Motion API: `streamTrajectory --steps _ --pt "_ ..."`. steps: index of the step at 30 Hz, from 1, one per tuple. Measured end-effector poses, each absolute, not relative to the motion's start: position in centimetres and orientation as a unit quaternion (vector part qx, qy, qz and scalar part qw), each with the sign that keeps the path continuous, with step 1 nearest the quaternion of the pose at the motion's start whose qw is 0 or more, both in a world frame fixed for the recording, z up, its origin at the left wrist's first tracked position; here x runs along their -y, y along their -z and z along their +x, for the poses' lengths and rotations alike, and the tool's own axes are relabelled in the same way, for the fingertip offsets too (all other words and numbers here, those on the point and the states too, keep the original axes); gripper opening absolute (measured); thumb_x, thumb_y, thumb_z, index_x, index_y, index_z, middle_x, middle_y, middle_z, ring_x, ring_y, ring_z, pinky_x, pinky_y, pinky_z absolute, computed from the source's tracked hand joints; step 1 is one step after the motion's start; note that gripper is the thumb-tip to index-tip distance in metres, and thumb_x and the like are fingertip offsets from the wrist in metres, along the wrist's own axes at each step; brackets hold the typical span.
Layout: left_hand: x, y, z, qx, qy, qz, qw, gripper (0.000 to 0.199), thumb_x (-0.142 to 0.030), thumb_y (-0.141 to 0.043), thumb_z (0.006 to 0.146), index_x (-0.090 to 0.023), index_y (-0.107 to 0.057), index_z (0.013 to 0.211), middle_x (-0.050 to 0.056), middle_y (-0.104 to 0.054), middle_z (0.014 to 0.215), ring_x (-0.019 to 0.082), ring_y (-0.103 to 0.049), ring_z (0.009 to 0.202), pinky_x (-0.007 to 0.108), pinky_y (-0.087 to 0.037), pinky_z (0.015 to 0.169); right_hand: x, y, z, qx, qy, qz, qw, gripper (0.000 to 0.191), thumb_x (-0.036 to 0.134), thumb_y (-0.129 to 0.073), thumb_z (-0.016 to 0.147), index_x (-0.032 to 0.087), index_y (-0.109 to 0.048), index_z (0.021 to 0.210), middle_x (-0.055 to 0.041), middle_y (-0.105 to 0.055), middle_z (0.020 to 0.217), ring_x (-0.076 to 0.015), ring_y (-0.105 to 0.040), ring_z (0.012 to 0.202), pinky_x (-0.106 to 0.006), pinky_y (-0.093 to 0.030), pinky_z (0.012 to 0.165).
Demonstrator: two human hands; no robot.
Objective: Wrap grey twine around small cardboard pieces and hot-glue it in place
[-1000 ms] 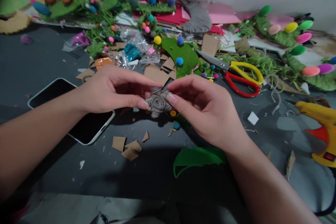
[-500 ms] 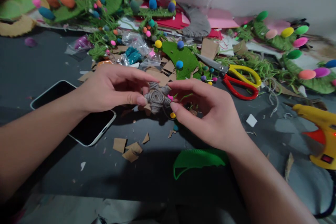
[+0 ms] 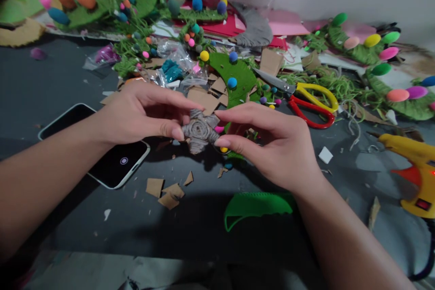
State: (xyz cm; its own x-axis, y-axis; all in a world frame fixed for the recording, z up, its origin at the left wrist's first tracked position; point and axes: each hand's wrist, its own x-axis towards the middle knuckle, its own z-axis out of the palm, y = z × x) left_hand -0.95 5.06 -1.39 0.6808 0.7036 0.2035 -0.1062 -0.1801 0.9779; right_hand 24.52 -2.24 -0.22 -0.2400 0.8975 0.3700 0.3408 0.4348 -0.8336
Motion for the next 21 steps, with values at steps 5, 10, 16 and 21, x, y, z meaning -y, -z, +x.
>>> streamTrajectory --steps 5,10,16,21 --pt "-5.08 1.31 -1.11 -0.218 -0.334 0.695 0.598 0.036 -0.012 -0.089 0.069 -0.030 -0.084 0.100 -0.002 -0.080 0.084 0.013 -0.076 0.072 0.015 -0.061 0.064 2.18 0.30 24.50 0.725 -0.310 -0.420 0.448 0.037 0.017 -0.088 0.077 0.031 -0.082 0.111 -0.0007 -0.081 0.106 -0.0166 -0.074 0.095 -0.031 -0.060 0.088" --pt "-5.12 1.51 -1.37 -0.218 -0.325 0.694 0.605 0.037 -0.016 -0.091 0.071 -0.030 -0.084 0.104 -0.002 -0.081 0.085 0.015 -0.077 0.071 0.018 -0.064 0.064 2.12 0.28 24.37 0.727 -0.309 -0.420 0.448 0.035 0.018 -0.088 0.077 0.032 -0.082 0.109 0.0006 -0.081 0.104 -0.0147 -0.074 0.092 -0.028 -0.060 0.087" --pt "-5.01 1.22 -1.04 -0.239 -0.329 0.687 0.602 0.039 -0.014 -0.093 0.068 -0.028 -0.084 0.103 -0.001 -0.080 0.083 0.013 -0.076 0.069 0.017 -0.063 0.063 2.30 0.24 24.83 0.720 -0.342 -0.427 0.427 0.038 0.019 -0.087 0.079 0.034 -0.081 0.113 0.0007 -0.078 0.105 -0.0158 -0.071 0.090 -0.030 -0.059 0.081" --pt "-5.03 1.27 -0.90 -0.230 -0.337 0.684 0.605 0.038 -0.013 -0.092 0.067 -0.027 -0.084 0.102 -0.001 -0.079 0.083 0.014 -0.075 0.068 0.019 -0.063 0.062 2.32 0.06 24.89 0.716 -0.350 -0.421 0.433 0.042 0.017 -0.089 0.075 0.030 -0.081 0.114 -0.0004 -0.077 0.102 -0.0143 -0.069 0.084 -0.030 -0.058 0.078"
